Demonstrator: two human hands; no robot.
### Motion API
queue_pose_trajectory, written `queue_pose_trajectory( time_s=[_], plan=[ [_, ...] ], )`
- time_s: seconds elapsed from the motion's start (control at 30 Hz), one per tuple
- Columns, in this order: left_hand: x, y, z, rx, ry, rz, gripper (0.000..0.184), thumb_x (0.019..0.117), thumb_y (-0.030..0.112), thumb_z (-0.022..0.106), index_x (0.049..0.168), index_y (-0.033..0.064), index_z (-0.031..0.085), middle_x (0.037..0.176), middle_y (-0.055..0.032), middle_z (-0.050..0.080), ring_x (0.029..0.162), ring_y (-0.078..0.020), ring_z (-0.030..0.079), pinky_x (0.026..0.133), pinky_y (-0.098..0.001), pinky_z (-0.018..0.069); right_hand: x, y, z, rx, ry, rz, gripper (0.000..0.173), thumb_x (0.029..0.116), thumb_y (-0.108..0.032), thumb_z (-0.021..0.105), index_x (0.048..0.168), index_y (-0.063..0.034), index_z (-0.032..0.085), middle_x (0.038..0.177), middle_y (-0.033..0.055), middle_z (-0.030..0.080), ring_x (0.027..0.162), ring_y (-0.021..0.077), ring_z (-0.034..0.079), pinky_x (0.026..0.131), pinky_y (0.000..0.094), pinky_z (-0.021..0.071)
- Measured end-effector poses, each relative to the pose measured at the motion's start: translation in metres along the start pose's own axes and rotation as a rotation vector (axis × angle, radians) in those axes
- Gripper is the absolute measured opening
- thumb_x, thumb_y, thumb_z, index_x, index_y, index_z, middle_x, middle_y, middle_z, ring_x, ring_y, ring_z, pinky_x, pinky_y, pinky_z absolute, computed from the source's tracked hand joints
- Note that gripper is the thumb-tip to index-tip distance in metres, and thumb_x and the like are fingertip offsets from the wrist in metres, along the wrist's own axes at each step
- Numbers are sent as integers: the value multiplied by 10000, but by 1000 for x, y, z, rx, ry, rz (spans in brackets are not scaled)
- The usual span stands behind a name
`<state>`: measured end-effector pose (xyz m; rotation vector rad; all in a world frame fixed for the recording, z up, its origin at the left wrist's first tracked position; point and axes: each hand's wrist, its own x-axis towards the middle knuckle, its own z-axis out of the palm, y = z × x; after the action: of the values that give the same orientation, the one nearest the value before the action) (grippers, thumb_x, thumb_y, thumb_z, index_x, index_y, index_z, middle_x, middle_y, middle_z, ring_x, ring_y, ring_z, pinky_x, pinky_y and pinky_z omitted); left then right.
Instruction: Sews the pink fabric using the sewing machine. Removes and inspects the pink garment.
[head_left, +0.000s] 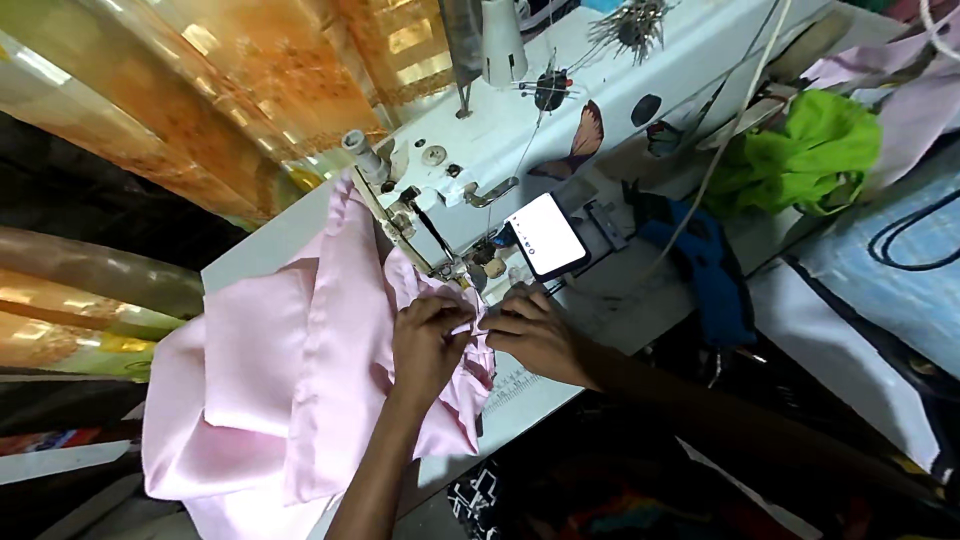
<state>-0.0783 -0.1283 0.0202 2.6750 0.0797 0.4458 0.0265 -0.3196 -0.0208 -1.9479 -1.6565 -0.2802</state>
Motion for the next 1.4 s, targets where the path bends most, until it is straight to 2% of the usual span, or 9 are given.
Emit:
queue_pose_trajectory(
  time_s=[0.2,0.33,0.43,0.6,0.73,1.1,1.2,1.3,1.4],
  plan=[
    [1,-3,-1,-95,-14,-84,211,888,175,649,1006,124,817,1089,-44,728,1032,-208,660,904,-508,504,1,-3,0,-20,23,14,227,941,-30,597,999,-188,750,1320,16,682,1190,284,622,933,496,480],
    [4,-1,-7,-230,25,-165,153,937,148,660,979,65,781,1068,-39,688,776,-46,638,689,-245,571,1,-4,1,-33,-6,9,221,947,-15,589,1002,-180,726,1353,-15,669,1236,262,601,963,497,453],
    [5,-1,-8,-250,80,-157,152,945,145,663,957,40,773,1041,-44,676,735,-19,606,660,-199,546,1,-3,1,-23,-20,4,214,955,-18,579,998,-179,713,1318,-33,688,1239,245,600,1007,500,427],
    [6,-3,-8,-67,-81,52,230,956,230,603,981,142,814,1125,-30,717,1093,-213,637,931,-507,474,7,-1,-7,52,-148,8,230,968,-1,563,1087,-149,692,1222,-8,723,1334,279,553,1087,545,386],
    [1,6,-16,110,-247,84,351,1013,308,492,1170,209,790,1282,-59,679,1303,-302,535,1027,-607,354,7,-2,-8,57,-153,15,207,985,-20,555,1078,-146,690,1139,21,734,1306,297,571,1085,551,390],
    [-14,21,5,77,-133,-99,422,1051,345,393,1203,266,779,1488,-108,559,1441,-355,422,1107,-650,260,3,-2,-4,-5,-48,-44,184,970,-22,558,995,-151,686,1087,17,744,1123,271,652,934,477,474],
    [-15,25,-1,193,-157,-67,461,1053,376,357,1306,258,724,1430,-80,621,1401,-351,488,1062,-654,331,3,-1,-6,16,-62,-39,186,983,-39,554,1013,-155,696,1105,15,741,1147,271,648,966,507,462],
    [-8,21,-16,250,-227,5,567,964,463,497,1402,136,645,1397,-109,644,1335,-343,563,999,-642,421,3,0,-7,4,-65,-46,197,987,-45,546,1022,-170,694,1136,-5,739,1158,255,643,971,501,457],
    [3,6,-27,291,-341,181,529,961,439,533,1334,97,687,1359,-138,654,1281,-363,588,995,-626,450,4,0,-6,14,-80,-57,187,970,-27,560,1013,-159,685,1139,1,738,1189,264,636,998,519,451]
  ],
)
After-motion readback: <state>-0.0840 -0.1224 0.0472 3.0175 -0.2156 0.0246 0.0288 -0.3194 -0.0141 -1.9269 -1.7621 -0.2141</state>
